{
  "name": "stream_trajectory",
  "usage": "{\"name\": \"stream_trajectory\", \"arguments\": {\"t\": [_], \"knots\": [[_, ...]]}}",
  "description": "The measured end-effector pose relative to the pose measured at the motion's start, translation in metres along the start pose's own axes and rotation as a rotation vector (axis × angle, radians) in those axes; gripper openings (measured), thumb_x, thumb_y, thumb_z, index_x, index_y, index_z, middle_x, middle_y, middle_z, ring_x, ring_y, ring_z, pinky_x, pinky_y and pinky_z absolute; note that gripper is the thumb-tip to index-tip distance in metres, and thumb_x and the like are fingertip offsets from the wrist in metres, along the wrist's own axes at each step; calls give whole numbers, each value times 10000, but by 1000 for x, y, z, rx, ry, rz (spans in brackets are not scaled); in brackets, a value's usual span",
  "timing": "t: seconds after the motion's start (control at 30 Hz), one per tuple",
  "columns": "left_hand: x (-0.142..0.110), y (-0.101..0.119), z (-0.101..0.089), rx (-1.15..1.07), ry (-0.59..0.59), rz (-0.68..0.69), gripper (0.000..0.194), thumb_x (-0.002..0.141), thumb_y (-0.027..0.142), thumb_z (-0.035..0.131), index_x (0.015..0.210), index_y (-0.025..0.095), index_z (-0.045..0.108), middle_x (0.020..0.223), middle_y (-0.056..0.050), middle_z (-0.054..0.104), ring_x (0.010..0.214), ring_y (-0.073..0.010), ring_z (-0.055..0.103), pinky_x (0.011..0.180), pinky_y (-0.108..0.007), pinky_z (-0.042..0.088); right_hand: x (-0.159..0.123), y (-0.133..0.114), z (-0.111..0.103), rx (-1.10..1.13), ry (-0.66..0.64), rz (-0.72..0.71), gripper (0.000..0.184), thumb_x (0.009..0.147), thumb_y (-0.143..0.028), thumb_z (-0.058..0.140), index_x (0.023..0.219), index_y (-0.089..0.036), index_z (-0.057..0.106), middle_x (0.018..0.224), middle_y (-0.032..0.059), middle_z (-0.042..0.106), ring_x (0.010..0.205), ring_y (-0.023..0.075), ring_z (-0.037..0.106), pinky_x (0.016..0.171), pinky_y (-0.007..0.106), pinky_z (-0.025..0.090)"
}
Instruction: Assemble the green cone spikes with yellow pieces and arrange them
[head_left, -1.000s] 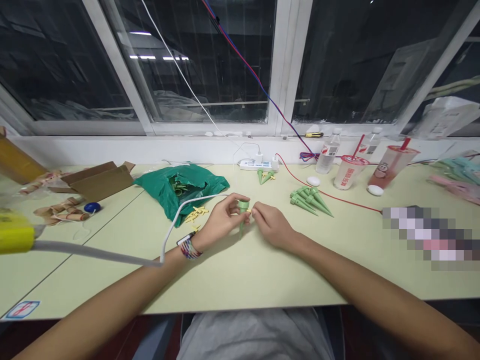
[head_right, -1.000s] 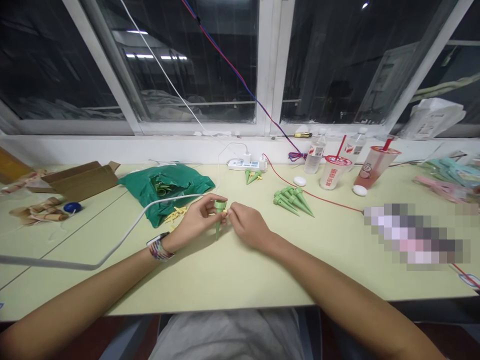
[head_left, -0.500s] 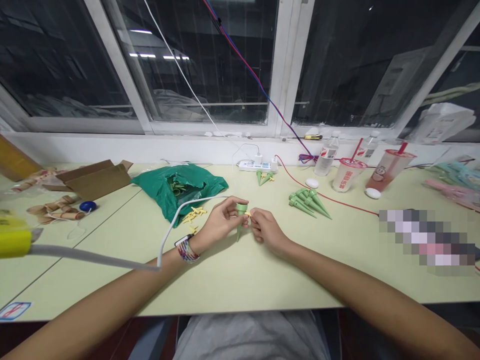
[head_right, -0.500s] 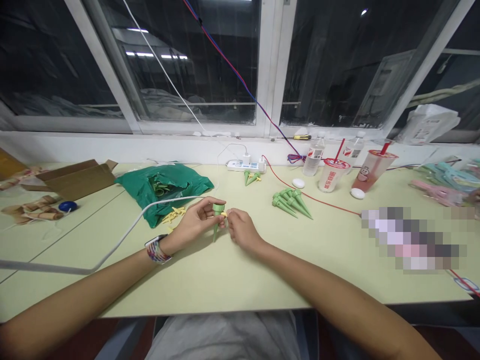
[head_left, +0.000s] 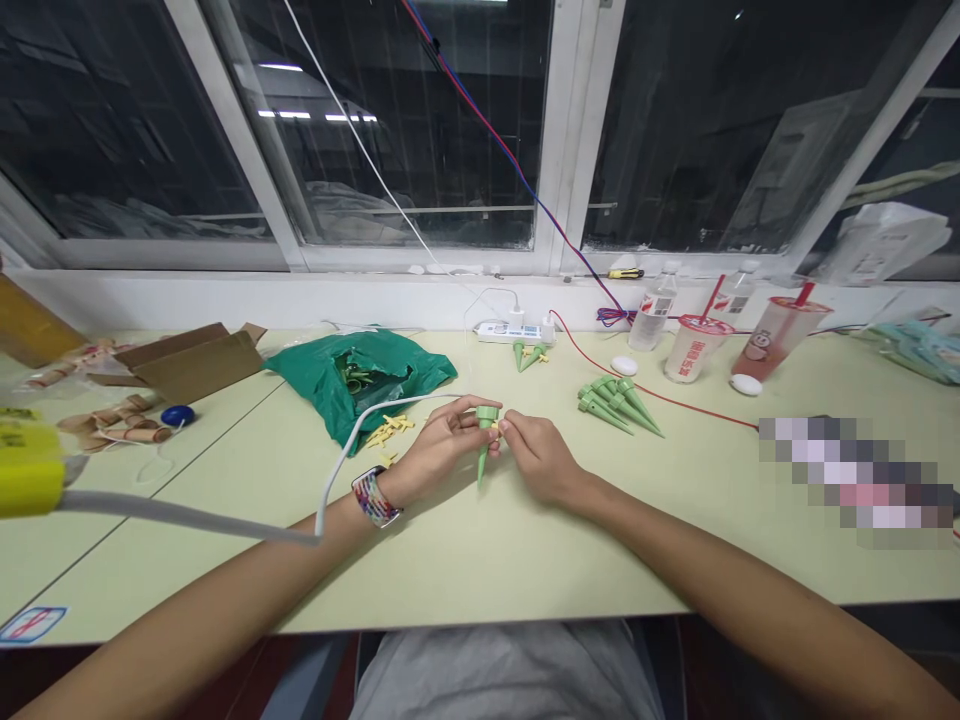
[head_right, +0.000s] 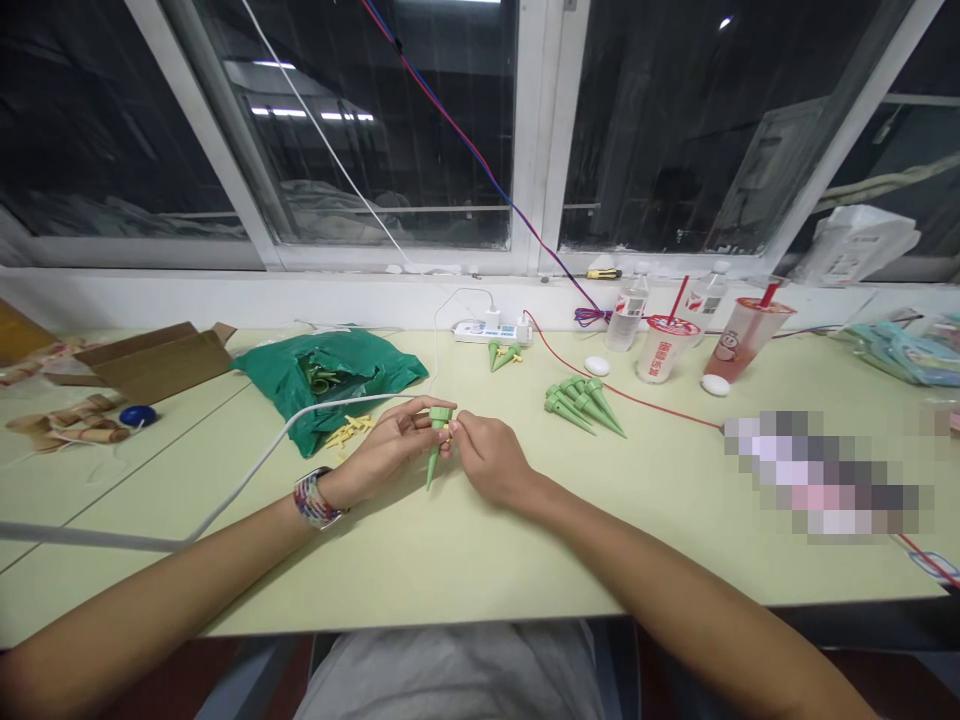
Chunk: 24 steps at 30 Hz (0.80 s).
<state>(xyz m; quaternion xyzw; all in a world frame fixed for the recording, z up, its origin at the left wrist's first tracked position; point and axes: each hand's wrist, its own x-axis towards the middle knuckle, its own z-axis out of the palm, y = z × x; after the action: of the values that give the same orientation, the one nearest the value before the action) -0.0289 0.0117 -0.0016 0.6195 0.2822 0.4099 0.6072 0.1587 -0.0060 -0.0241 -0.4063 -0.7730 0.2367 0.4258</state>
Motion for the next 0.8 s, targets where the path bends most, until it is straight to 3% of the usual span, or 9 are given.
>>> {"name": "stream_trajectory", "arguments": {"t": [0.1,0.2,0.3,0.37,0.47,0.53,0.6,0.7,0.8], "knots": [[-1,-1,1,201,58,55,424,841,309,795,1222,189,651,830,-29,698,763,-178,684,764,-314,540,3,-2,6,397,-4,246,387,1008,-442,423,687,-227,432,579,-44,418,522,125,366,544,270,283],[-1,-3,3,427,146,162,365,845,327,778,1172,192,688,728,6,625,692,-155,623,647,-266,481,7,-2,10,817,-100,559,420,940,-510,493,658,-252,318,507,-103,229,432,96,166,455,259,180],[-2,-1,3,455,176,181,353,824,311,790,1146,192,708,696,20,585,674,-146,599,616,-252,455,8,-2,10,943,-182,644,432,930,-519,493,651,-259,289,488,-115,196,416,91,130,442,260,191],[-2,3,4,285,118,74,390,817,289,796,1177,187,689,745,1,643,721,-165,650,678,-273,504,7,-3,6,754,-131,541,451,966,-533,439,640,-256,294,492,-96,226,425,103,188,468,269,223],[-3,8,5,-67,28,-127,397,806,227,806,1177,176,677,877,-43,719,773,-162,689,767,-288,549,3,-1,-3,151,-16,127,415,1020,-462,389,685,-222,429,600,-14,453,534,133,370,564,287,267],[-3,9,6,-231,15,-220,305,798,171,806,1083,161,700,894,-52,726,769,-138,687,756,-246,549,2,3,-10,-228,-11,-147,330,1032,-371,386,786,-199,522,737,35,573,608,148,428,605,302,262],[-2,7,7,-321,6,-283,211,789,121,797,980,151,710,877,-54,722,762,-125,687,738,-215,550,2,7,-16,-460,-34,-292,300,1039,-326,369,854,-184,558,793,58,611,610,154,436,604,317,248],[-1,4,7,-327,-7,-286,229,789,116,800,999,151,715,912,-64,734,776,-133,702,775,-232,568,2,9,-16,-541,-44,-313,305,1053,-300,341,901,-177,575,813,70,640,618,163,468,603,319,257],[-2,4,6,-206,10,-175,365,790,181,829,1129,161,697,950,-74,750,814,-163,718,829,-288,573,2,4,-11,-383,-26,-182,301,1062,-301,341,870,-199,549,789,48,652,638,162,502,624,301,292]]}}
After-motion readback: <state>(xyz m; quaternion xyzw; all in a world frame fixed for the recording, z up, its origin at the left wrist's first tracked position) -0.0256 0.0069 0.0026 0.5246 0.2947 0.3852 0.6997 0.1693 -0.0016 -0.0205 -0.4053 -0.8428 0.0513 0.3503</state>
